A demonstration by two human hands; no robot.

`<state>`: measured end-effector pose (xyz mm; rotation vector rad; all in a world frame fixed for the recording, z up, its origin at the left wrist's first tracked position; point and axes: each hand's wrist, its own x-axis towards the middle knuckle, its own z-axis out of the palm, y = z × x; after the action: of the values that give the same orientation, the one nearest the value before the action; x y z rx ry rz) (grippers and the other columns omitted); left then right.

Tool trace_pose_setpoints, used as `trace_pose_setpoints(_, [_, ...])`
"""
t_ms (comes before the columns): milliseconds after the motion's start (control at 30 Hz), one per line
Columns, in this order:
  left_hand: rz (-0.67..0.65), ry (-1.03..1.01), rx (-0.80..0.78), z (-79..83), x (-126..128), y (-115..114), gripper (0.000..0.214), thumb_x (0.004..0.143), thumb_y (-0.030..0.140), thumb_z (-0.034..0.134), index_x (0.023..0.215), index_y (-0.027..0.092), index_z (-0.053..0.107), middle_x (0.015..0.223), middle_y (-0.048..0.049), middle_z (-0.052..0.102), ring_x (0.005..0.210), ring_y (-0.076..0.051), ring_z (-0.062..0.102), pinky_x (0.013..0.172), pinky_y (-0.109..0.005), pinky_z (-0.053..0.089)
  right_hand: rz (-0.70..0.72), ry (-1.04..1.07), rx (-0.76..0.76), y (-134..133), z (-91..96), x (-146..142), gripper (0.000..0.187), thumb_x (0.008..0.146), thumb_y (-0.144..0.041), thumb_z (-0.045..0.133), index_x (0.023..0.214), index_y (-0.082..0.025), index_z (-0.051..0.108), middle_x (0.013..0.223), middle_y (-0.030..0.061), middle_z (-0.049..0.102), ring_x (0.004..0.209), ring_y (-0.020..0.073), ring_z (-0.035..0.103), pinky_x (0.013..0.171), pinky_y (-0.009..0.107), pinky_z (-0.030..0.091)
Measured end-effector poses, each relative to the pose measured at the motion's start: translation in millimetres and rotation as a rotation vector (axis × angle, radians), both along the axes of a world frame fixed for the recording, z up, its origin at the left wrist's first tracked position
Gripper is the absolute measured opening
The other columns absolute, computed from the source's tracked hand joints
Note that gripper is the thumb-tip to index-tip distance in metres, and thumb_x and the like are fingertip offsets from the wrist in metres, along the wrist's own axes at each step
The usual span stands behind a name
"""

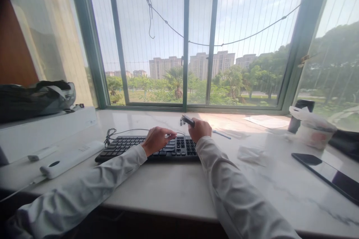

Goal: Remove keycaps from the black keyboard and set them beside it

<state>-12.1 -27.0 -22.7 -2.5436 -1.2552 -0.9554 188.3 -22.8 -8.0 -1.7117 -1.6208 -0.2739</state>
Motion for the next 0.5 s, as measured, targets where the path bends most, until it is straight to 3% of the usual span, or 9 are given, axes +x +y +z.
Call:
trace_pose_setpoints(133, [-0.005, 0.008, -0.024, -1.7, 1.2, -1.6, 0.025, 0.087, 0.044, 0.053, 0.097, 0.034, 0.073, 0.097, 0.0012, 0.073, 0.093, -0.021, 0.067, 0.078, -0.03, 0.048, 0.231, 0.484, 0.083, 6.8, -0.3, -10.1, 0.043, 0.082, -0.054, 0.047, 0.065, -0.018, 0.064, 0.058, 0.0043, 0.059, 0.058, 0.0169, 0.053, 0.056, 0.027, 0.036])
trace_pose_setpoints(300, [-0.037, -0.036, -0.086, -3.9, -1.7, -1.3, 0.026, 0.084, 0.046, 0.056, 0.096, 0.032, 0.074, 0.093, -0.0014, 0.074, 0.09, -0.023, 0.067, 0.075, -0.03, 0.048, 0.56, 1.106, 0.036, 5.6, -3.7, -29.0, 0.038, 0.072, -0.052, 0.062, 0.06, -0.018, 0.051, 0.042, -0.0074, 0.029, 0.038, 0.0065, 0.022, 0.037, 0.022, 0.017])
trace_pose_setpoints(400, [-0.107, -0.077, -0.121, -2.7, -1.4, -3.5, 0.028, 0.084, 0.047, 0.056, 0.096, 0.03, 0.075, 0.09, -0.0024, 0.074, 0.087, -0.021, 0.067, 0.072, -0.027, 0.047, 0.624, 1.282, -0.055, -0.2, -5.6, -38.2, 0.035, 0.071, -0.046, 0.067, 0.061, -0.019, 0.047, 0.043, -0.0092, 0.026, 0.037, 0.0048, 0.018, 0.034, 0.02, 0.01])
trace_pose_setpoints(500, [-0.175, -0.099, -0.142, -0.8, 0.6, -8.3, 0.027, 0.084, 0.046, 0.056, 0.094, 0.03, 0.075, 0.087, -0.002, 0.074, 0.085, -0.02, 0.067, 0.069, -0.025, 0.045, 0.626, 1.309, -0.091, -7.8, -3.9, -45.4, 0.033, 0.071, -0.044, 0.066, 0.062, -0.018, 0.047, 0.043, -0.0093, 0.026, 0.036, 0.0046, 0.019, 0.032, 0.019, 0.01])
